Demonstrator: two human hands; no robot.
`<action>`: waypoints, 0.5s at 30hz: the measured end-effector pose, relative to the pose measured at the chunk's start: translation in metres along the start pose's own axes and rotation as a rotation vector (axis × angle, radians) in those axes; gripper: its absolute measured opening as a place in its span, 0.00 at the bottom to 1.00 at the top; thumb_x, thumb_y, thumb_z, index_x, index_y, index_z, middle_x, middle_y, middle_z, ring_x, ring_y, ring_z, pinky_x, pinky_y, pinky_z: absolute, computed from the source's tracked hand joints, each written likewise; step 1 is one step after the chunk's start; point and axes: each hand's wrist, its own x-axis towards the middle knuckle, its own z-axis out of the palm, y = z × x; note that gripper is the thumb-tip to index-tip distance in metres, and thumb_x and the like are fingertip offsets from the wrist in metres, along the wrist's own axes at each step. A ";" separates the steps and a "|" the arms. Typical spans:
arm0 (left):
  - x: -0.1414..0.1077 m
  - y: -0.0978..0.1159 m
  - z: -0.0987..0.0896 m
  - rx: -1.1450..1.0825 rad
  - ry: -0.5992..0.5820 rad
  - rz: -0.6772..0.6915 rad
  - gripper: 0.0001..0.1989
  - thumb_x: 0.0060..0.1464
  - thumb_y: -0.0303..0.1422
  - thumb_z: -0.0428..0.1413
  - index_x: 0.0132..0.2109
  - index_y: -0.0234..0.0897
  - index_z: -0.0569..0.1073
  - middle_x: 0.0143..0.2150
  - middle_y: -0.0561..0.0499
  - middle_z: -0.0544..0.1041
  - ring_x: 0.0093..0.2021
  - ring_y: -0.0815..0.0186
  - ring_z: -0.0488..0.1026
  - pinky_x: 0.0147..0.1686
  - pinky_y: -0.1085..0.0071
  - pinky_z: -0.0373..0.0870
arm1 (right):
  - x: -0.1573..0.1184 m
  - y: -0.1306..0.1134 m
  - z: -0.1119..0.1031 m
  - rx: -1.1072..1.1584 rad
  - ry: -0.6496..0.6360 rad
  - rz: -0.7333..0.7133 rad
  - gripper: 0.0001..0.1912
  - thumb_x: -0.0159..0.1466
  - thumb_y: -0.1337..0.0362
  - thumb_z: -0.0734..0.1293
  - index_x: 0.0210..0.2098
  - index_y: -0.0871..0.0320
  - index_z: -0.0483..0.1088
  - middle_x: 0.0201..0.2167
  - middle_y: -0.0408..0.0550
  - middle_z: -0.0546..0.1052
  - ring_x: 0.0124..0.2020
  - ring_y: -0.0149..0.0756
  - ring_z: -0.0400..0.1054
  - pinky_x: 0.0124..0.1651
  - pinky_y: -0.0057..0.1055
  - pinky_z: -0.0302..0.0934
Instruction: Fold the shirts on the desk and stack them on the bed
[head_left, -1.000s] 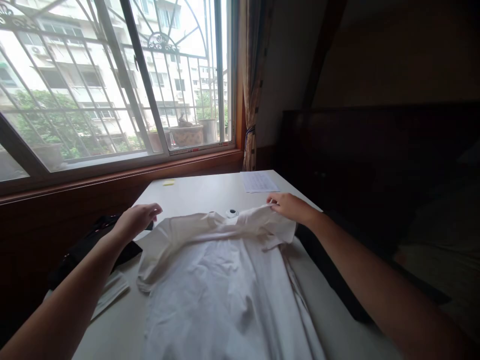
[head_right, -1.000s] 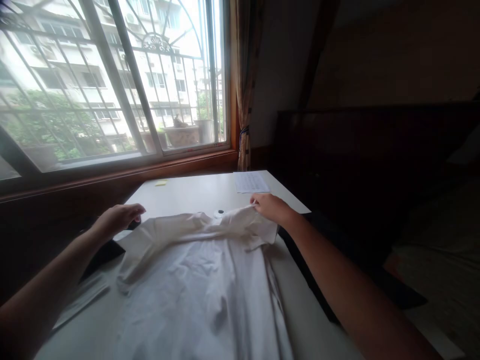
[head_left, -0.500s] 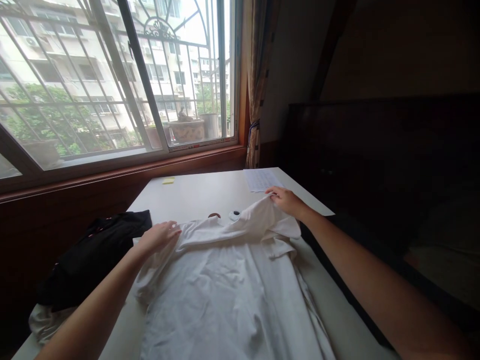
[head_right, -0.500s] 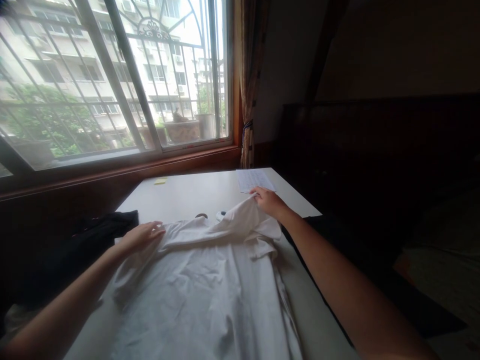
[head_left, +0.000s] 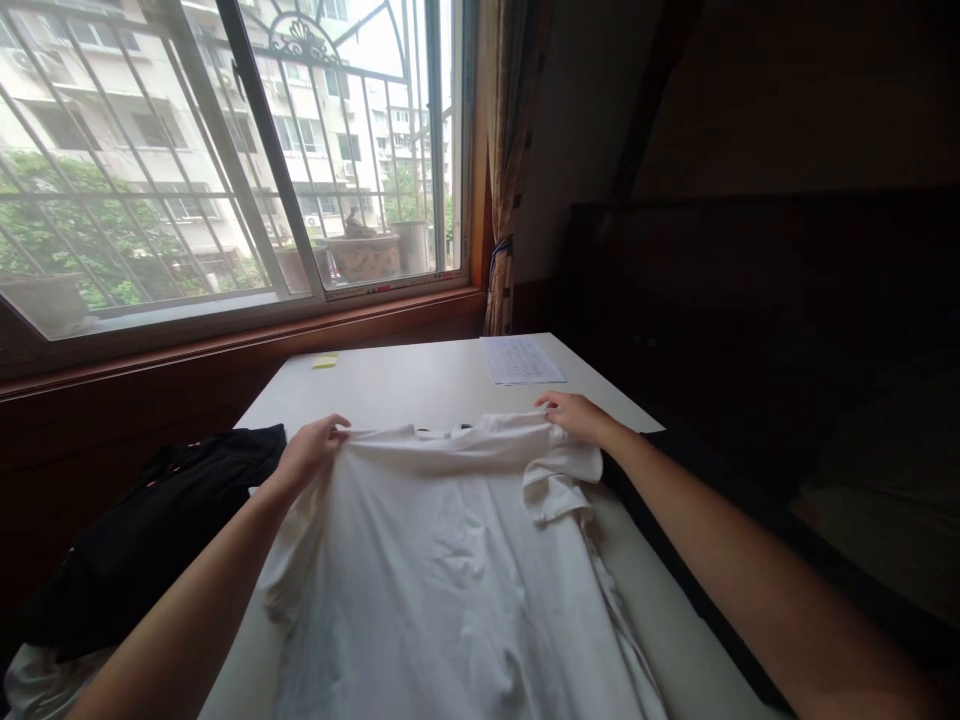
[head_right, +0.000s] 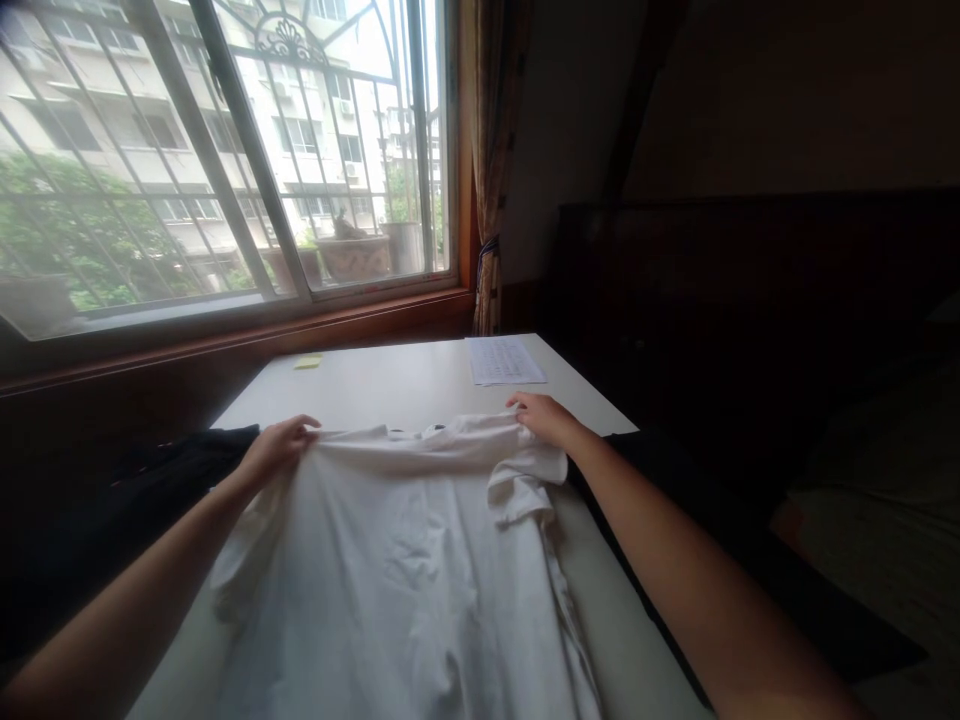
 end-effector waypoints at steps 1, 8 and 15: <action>0.000 -0.006 -0.004 0.006 0.051 -0.014 0.14 0.66 0.38 0.51 0.54 0.44 0.76 0.46 0.51 0.84 0.47 0.61 0.80 0.45 0.70 0.71 | 0.004 -0.006 0.000 -0.014 0.038 -0.016 0.18 0.65 0.68 0.64 0.52 0.53 0.76 0.43 0.47 0.81 0.40 0.37 0.73 0.41 0.29 0.64; -0.013 -0.016 0.006 0.160 0.274 0.004 0.17 0.68 0.32 0.47 0.58 0.42 0.74 0.53 0.44 0.80 0.53 0.54 0.75 0.47 0.62 0.71 | 0.028 -0.058 0.027 -0.200 0.280 -0.115 0.25 0.69 0.73 0.57 0.63 0.56 0.68 0.52 0.59 0.77 0.50 0.47 0.68 0.52 0.40 0.62; -0.018 0.016 0.022 0.274 0.189 0.227 0.19 0.60 0.23 0.49 0.51 0.37 0.80 0.59 0.39 0.76 0.59 0.48 0.71 0.55 0.53 0.69 | -0.007 -0.087 0.069 -0.274 0.163 -0.240 0.14 0.68 0.71 0.63 0.48 0.58 0.78 0.51 0.57 0.76 0.52 0.47 0.67 0.56 0.38 0.60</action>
